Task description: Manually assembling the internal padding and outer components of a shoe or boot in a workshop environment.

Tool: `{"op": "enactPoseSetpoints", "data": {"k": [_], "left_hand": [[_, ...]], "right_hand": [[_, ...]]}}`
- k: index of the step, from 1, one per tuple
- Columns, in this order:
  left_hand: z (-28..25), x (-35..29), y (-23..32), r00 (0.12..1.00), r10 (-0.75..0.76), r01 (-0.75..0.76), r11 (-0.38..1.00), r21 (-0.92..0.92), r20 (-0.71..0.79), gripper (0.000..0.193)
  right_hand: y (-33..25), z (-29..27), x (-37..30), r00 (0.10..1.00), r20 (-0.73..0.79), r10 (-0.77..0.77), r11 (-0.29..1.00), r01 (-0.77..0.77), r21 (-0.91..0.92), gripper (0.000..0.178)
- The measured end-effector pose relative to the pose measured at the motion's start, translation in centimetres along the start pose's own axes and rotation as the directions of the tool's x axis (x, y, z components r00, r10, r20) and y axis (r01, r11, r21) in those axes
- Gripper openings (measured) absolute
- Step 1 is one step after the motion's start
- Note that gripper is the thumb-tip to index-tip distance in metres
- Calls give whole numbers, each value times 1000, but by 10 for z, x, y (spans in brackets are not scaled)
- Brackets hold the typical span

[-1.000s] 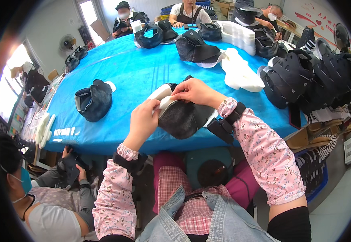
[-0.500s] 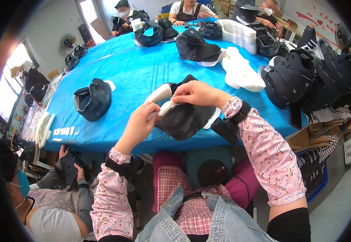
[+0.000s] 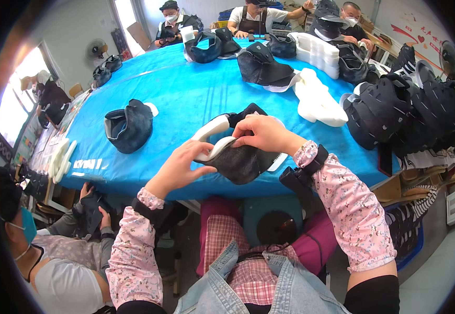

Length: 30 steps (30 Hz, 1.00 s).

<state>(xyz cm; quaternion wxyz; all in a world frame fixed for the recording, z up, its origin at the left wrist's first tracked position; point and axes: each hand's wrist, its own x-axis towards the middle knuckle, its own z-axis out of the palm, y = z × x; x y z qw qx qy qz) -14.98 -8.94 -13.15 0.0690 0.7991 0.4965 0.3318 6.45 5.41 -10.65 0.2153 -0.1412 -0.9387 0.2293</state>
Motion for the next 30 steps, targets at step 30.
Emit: {"op": "enactPoseSetpoints", "data": {"k": [30], "left_hand": [[34, 42, 47, 920, 302, -387, 803, 454, 249, 19]], "right_hand": [[-6, 18, -74, 892, -20, -452, 792, 390, -469, 21]]}}
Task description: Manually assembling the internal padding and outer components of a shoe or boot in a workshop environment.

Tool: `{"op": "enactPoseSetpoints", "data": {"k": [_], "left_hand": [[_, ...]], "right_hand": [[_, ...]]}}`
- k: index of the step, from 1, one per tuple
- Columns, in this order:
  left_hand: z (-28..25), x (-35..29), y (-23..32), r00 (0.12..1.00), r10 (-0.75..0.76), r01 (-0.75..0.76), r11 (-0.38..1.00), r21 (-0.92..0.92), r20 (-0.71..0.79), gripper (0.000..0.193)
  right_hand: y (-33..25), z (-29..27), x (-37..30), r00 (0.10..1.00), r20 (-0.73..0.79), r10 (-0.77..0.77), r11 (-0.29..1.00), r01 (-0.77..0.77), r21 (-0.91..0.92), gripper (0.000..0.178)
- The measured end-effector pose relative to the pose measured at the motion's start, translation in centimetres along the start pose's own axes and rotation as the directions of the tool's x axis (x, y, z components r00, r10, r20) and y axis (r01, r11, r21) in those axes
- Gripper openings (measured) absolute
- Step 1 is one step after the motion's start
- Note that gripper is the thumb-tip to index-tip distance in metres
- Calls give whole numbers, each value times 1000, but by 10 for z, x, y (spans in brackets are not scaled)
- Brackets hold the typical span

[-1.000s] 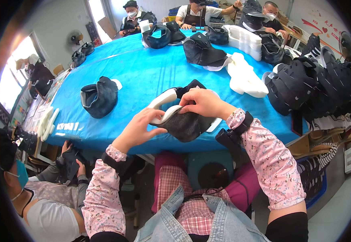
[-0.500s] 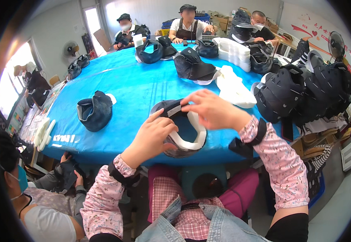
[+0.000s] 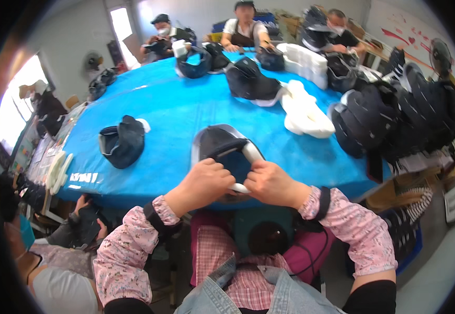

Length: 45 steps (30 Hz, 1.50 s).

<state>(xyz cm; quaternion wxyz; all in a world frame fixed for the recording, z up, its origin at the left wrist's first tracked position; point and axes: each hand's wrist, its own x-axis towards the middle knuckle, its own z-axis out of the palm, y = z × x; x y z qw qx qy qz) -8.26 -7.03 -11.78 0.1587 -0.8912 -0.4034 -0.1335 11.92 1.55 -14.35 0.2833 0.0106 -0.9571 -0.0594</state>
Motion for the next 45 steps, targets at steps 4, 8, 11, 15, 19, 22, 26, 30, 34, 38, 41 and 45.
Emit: {"op": "enactPoseSetpoints", "data": {"k": [4, 8, 11, 15, 19, 22, 26, 30, 34, 38, 41, 45], "left_hand": [[-32, 10, -7, 990, 126, -119, 988, 102, -68, 11], [-12, 22, -18, 954, 281, -285, 958, 27, 102, 16], [-11, 16, -25, 934, 281, -267, 959, -95, 222, 26], [-19, 24, -19, 847, 151, -69, 982, -175, 510, 42], [9, -1, -30, 944, 63, -43, 997, -69, 324, 22], [26, -20, -19, 990, -11, -8, 991, 132, 140, 7], [32, -24, -16, 998, -16, 30, 972, 232, -64, 5], [17, -21, -10, 994, -50, 44, 997, 65, 99, 14], [-18, -15, 8, 971, -51, 74, 993, -88, 232, 47], [-54, -20, 32, 840, -526, 391, 758, -523, -135, 31], [6, -62, 27, 536, -777, 462, 598, -655, -331, 30], [67, -71, 32, 479, -877, 325, 212, -922, -33, 38]], "right_hand": [[-2, -41, 22, 986, 167, 14, 997, 0, -81, 35], [5, -64, 30, 941, 314, -128, 985, 157, -68, 47], [21, -54, 35, 821, 520, -236, 952, 302, -44, 56], [47, -47, 41, 798, 495, -345, 918, 397, 1, 44], [53, -18, 19, 926, 280, -253, 948, 295, -119, 25], [46, -3, -2, 985, 141, -95, 919, 141, -367, 22], [50, -5, -4, 986, 148, -80, 912, 133, -389, 20], [31, -26, 20, 971, 228, -69, 985, 102, -139, 30], [-19, -42, 49, 843, 525, 116, 956, -238, 171, 65], [-34, -41, 33, 843, 350, 408, 910, -408, -78, 69], [-55, -5, 26, 884, -20, 468, 861, -461, -213, 92], [-76, -1, 14, 786, 36, 618, 782, -609, -131, 73]]}}
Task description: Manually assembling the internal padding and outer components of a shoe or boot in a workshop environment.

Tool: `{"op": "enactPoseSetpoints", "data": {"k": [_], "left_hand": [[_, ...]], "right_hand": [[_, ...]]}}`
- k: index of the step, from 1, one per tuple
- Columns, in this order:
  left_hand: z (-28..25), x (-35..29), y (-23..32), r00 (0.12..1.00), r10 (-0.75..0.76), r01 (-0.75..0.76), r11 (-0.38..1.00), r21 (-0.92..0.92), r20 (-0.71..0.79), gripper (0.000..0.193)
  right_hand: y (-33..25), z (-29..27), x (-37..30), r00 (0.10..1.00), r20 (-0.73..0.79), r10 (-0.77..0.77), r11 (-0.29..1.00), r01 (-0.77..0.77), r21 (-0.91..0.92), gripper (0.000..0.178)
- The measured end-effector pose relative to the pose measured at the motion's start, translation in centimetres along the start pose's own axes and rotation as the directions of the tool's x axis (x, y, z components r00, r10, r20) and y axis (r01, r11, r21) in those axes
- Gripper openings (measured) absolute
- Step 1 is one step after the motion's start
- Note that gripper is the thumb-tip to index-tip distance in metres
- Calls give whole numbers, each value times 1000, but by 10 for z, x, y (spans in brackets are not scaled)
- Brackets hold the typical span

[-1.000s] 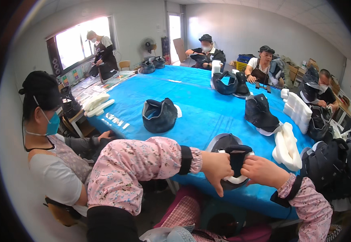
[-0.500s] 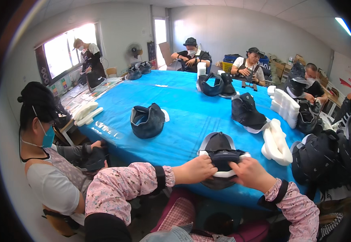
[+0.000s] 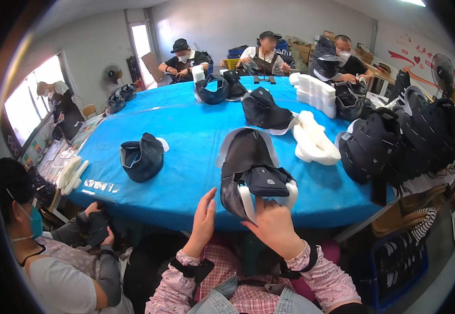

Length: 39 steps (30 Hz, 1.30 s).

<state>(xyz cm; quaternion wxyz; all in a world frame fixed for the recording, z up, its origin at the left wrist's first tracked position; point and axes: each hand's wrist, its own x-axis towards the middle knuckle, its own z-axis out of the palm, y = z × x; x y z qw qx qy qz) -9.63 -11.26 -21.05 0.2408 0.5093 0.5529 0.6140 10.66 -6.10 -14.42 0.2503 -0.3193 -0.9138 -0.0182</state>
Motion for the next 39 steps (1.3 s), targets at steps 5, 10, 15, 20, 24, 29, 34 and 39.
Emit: {"op": "enactPoseSetpoints", "data": {"k": [5, 10, 15, 20, 24, 29, 34, 39], "left_hand": [[23, 6, 18, 992, 74, -61, 990, 127, -101, 37], [13, 9, 33, 990, -34, 41, 998, 49, -138, 22], [18, 5, 52, 997, -62, 63, 998, 25, -37, 16], [16, 1, 81, 1000, 2, -2, 999, 33, 17, 29], [9, 22, 53, 960, 277, -243, 900, 362, -44, 35], [16, 10, 23, 995, -20, 30, 995, 91, -102, 36], [26, 3, 35, 969, 150, -63, 920, 387, -198, 25], [18, -4, 58, 997, -19, 40, 950, 308, -70, 30]], "right_hand": [[10, 23, -34, 999, -40, -18, 961, 29, 275, 65], [-7, 13, -41, 992, -126, 24, 894, 35, 447, 62], [-13, 10, -40, 994, -88, 63, 901, -18, 434, 52], [-13, 10, -23, 997, -75, 31, 909, 3, 416, 48], [-14, 15, -29, 991, -135, 5, 916, 49, 398, 45], [3, 17, -51, 981, -194, 10, 919, 68, 389, 53], [10, 14, -62, 977, -187, -100, 942, 154, 298, 69], [7, 12, -61, 971, -200, -131, 912, 197, 361, 61]]}}
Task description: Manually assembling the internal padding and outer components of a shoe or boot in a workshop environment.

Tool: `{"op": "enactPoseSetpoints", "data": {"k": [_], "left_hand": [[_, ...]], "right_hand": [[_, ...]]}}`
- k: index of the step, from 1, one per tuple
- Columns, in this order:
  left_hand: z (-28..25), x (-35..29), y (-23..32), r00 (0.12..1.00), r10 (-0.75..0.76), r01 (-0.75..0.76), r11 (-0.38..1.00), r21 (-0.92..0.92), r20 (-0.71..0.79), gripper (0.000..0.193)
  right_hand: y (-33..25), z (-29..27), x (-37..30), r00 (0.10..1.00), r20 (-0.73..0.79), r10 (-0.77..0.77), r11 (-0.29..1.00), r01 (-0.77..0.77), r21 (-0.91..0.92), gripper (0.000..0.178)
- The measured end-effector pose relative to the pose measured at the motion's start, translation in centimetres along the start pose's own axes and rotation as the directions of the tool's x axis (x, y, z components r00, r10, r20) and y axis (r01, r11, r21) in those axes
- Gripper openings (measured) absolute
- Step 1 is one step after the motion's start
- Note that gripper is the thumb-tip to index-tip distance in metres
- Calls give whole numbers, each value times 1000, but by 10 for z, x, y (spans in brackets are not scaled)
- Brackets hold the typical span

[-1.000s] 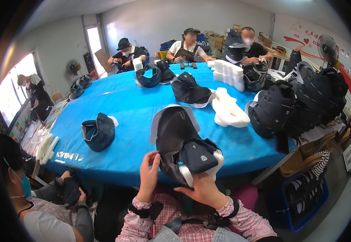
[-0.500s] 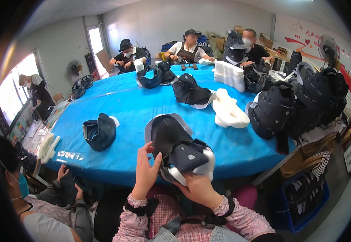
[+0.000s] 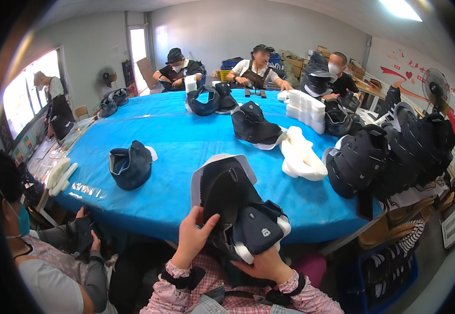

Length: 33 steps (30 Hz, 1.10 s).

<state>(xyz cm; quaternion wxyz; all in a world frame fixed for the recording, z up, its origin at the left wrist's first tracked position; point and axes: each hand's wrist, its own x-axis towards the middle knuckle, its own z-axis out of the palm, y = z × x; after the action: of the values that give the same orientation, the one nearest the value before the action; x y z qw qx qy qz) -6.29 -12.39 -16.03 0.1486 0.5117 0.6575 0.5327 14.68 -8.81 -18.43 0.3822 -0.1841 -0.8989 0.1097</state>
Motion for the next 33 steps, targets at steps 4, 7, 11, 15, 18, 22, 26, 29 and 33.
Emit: {"op": "enactPoseSetpoints", "data": {"k": [4, 7, 11, 15, 18, 22, 26, 29, 33], "left_hand": [[10, -10, -12, 1000, 7, -13, 969, -245, -24, 33], [16, -17, -1, 992, 93, -111, 966, -235, -86, 30], [19, -15, 23, 976, 182, -205, 951, -233, -116, 31], [24, -19, 43, 975, 222, -208, 930, -303, 11, 30], [26, -18, 54, 941, 337, -328, 929, -171, 26, 30], [24, -15, 72, 846, 514, -523, 852, 29, 141, 39], [31, -22, 92, 799, 543, -579, 811, 86, 259, 43], [32, -23, 94, 735, 623, -667, 735, 120, 268, 45], [16, -19, 78, 822, 569, -551, 806, -217, 26, 57]], "right_hand": [[5, -16, 5, 997, 67, -33, 997, 28, 76, 61], [8, -22, 6, 998, 61, -4, 991, -4, 134, 62], [4, -24, -1, 999, -32, -9, 994, 12, 112, 60], [2, -22, -1, 991, 37, 125, 980, -129, 150, 53], [18, -17, 8, 995, 38, 90, 995, -92, 38, 46], [31, -5, 26, 991, 132, 28, 999, -25, -24, 41], [66, 35, 23, 987, 161, -12, 998, 22, -65, 28], [84, 44, 22, 991, 132, -11, 984, 34, -176, 35], [85, -9, 67, 998, 23, 60, 798, -62, 600, 52]]}}
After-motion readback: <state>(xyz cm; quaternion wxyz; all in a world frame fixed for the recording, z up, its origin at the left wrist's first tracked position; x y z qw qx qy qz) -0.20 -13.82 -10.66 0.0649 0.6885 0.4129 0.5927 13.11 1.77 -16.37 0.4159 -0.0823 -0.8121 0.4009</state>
